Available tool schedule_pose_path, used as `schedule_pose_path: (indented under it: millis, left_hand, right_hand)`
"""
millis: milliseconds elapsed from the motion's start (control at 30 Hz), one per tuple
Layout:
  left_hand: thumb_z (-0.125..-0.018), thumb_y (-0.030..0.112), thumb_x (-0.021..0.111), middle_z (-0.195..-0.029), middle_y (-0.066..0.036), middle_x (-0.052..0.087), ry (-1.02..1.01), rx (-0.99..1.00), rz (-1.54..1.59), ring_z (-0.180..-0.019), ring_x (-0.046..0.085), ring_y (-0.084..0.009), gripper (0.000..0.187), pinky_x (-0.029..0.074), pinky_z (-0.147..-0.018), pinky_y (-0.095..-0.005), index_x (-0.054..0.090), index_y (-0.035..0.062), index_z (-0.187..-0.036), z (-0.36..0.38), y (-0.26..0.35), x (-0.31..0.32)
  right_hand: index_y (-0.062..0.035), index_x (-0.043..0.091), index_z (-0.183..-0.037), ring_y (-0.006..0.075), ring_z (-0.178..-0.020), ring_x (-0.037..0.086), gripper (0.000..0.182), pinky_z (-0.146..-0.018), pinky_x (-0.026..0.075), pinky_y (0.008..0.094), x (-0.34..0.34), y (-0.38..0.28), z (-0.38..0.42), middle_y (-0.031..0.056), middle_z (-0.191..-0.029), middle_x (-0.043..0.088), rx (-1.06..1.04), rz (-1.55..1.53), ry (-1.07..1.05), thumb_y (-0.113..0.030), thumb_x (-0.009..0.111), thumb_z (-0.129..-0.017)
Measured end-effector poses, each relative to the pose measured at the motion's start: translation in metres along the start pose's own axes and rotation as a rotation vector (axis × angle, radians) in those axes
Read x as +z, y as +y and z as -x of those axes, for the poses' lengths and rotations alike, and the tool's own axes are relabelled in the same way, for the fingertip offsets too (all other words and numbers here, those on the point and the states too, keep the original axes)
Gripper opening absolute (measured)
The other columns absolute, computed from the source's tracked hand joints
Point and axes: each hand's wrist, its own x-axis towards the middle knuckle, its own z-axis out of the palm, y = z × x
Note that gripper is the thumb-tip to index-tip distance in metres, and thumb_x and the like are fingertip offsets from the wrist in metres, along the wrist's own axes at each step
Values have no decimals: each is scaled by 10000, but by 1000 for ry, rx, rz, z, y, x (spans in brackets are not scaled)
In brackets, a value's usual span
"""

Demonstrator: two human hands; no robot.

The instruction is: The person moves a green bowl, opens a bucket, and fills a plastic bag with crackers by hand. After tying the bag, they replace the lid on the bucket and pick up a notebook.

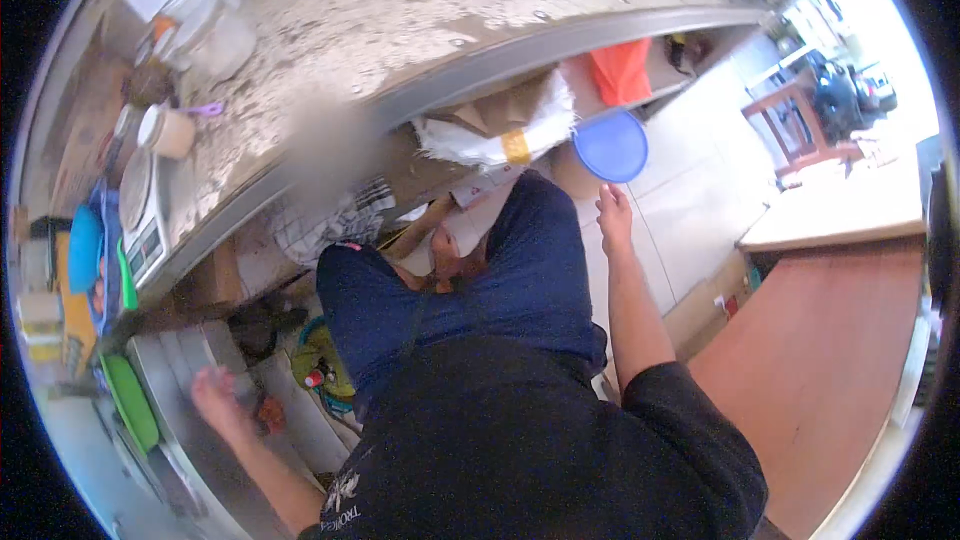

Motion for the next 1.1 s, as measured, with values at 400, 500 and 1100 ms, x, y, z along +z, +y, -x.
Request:
schedule_pose_path:
  millis: [400,500,1100]
  left_hand:
    - [-819,280,688,-1303,-199,522,-647,1376,-723,-1277,429,-399,426,311,-1070,-490,576,34,-1149,96,217,315]
    - [-787,447,699,-1425,-213,386,-696,1433,-830,-1346,320,-416,624,251,-1099,-516,521,63,-1247,86,245,379]
    - [-650,688,693,-1502,-214,265,-868,1395,-921,-1392,223,-431,979,190,-1132,-535,385,176,-1425,65,247,430]
  right_hand:
    - [-36,503,-1210,265,-912,524,435,-892,461,591,-37,108,-142,115,-1059,511,626,-312,250,-335,615,-915]
    - [-43,535,-1142,236,-760,507,344,-872,485,589,-16,105,-159,81,-867,504,641,-411,340,-298,604,-920]
    - [-95,660,-888,209,-730,676,276,-539,522,382,-58,294,-213,68,-826,684,422,1094,113,-365,610,-849]
